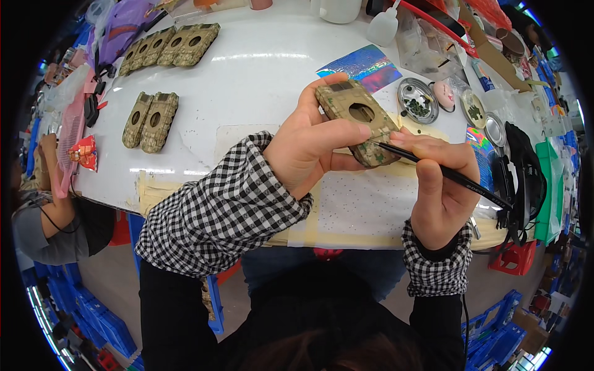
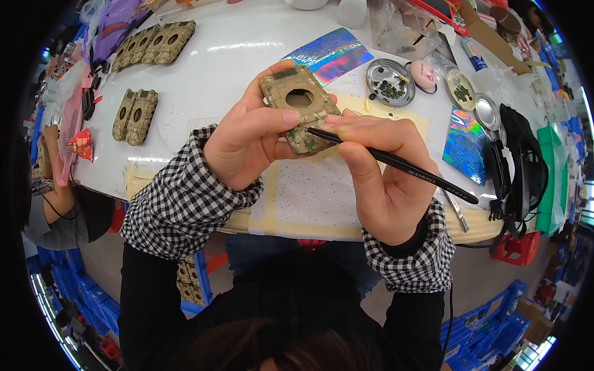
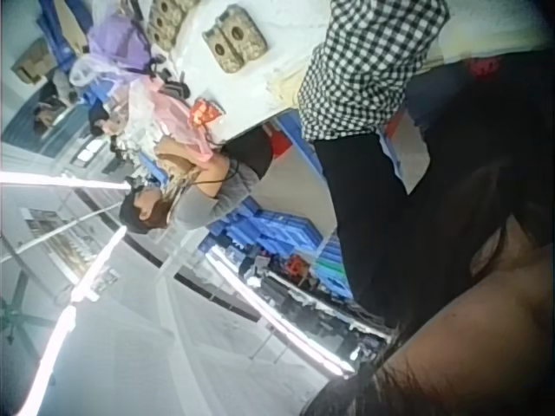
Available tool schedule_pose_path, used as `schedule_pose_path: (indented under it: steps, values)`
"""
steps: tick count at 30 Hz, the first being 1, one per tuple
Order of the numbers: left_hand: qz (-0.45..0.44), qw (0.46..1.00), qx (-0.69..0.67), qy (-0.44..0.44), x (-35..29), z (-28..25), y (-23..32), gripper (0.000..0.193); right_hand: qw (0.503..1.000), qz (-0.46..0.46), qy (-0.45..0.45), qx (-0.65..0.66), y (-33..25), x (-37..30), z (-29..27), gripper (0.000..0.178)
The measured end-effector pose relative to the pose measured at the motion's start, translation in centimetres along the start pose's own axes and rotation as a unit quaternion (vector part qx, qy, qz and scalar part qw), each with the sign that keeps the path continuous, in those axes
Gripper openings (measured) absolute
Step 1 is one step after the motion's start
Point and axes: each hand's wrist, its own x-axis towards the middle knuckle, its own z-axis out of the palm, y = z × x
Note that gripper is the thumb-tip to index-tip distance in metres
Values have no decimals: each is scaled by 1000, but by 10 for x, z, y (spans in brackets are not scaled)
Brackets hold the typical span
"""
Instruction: Applying paint and detailing small plastic toy tank models using a brush and tweezers.
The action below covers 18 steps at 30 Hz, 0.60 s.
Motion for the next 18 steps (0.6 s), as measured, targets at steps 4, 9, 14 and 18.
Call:
schedule_pose_path:
  steps: [4,9,14,18]
  values:
    - [3,1000,6,3,-1,1,-1,70,1000,1,-2,-4,0,0,-1,11]
    - [2,1000,9,8,0,-1,-3,70,1000,-7,-6,-2,1,0,0,11]
    - [-7,1000,1,4,0,-2,-4,69,1000,-13,-13,-3,0,0,0,11]
    - [-11,1000,-5,3,0,-1,-3,69,1000,-9,-3,19,-1,0,-1,12]
